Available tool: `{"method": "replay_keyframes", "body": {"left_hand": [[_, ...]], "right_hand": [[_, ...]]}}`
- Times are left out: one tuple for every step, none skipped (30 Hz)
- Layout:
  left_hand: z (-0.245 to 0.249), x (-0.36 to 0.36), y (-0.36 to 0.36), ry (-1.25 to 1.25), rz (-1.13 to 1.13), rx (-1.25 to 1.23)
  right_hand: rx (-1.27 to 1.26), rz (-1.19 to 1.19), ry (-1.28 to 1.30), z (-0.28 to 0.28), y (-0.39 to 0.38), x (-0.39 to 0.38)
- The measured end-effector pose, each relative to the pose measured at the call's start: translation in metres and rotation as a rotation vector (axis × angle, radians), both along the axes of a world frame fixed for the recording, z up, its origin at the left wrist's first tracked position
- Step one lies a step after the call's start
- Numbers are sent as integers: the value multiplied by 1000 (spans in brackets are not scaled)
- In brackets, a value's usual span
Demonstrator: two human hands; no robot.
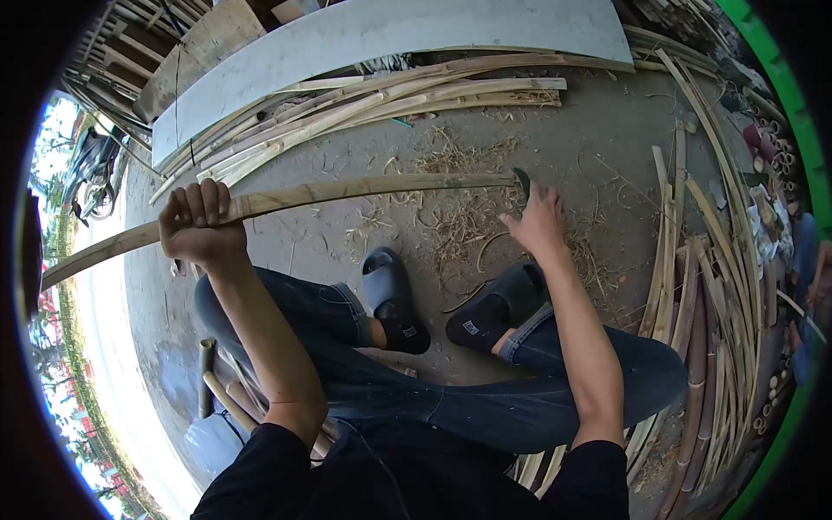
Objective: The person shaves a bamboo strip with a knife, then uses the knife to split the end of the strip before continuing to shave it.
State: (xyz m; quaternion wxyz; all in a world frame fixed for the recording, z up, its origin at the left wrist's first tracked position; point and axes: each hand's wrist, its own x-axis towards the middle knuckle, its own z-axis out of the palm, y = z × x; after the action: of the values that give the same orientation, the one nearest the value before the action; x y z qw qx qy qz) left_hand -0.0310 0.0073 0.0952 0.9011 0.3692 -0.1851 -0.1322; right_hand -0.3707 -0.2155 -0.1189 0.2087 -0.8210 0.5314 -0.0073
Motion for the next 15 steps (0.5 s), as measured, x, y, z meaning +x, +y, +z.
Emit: {"method": "replay_keyframes", "body": {"left_hand": [[4,-14,-11,42,3,-19],[7,-30,-22,89,4,-33],[11,-45,-32,123,-48,-46],[15,-61,-42,157,-99,-60],[19,-75,-51,167,-200,-120],[23,-88,-60,174,-301,-184],[27,-101,-66,159,-383,-187],[33,-113,-72,152,-398,-214],[38,-124,-78,197,-391,-205],[43,-132,-80,242,-380,-195],[42,-134,-80,236,-408,-210],[42,-137,-81,230,-409,-230],[41,-141,-81,275,-405,-230],[40,-144,-80,322,-400,-225],[38,-145,-81,339,-411,-230]], "right_hand": [[-94,76,-224,39,7,3],[-160,151,-383,78,18,12],[-226,230,-537,113,30,23],[-316,318,-593,142,39,32],[-409,409,-646,165,46,39],[-438,401,-639,183,51,43],[-517,495,-627,200,55,46],[-597,591,-612,214,56,47],[-643,568,-647,226,58,45],[-672,570,-641,235,60,40],[-682,600,-603,243,61,34],[-687,632,-567,250,62,29],[-698,640,-565,254,63,24],[-734,671,-542,256,64,19],[-767,701,-518,257,67,16]]}}
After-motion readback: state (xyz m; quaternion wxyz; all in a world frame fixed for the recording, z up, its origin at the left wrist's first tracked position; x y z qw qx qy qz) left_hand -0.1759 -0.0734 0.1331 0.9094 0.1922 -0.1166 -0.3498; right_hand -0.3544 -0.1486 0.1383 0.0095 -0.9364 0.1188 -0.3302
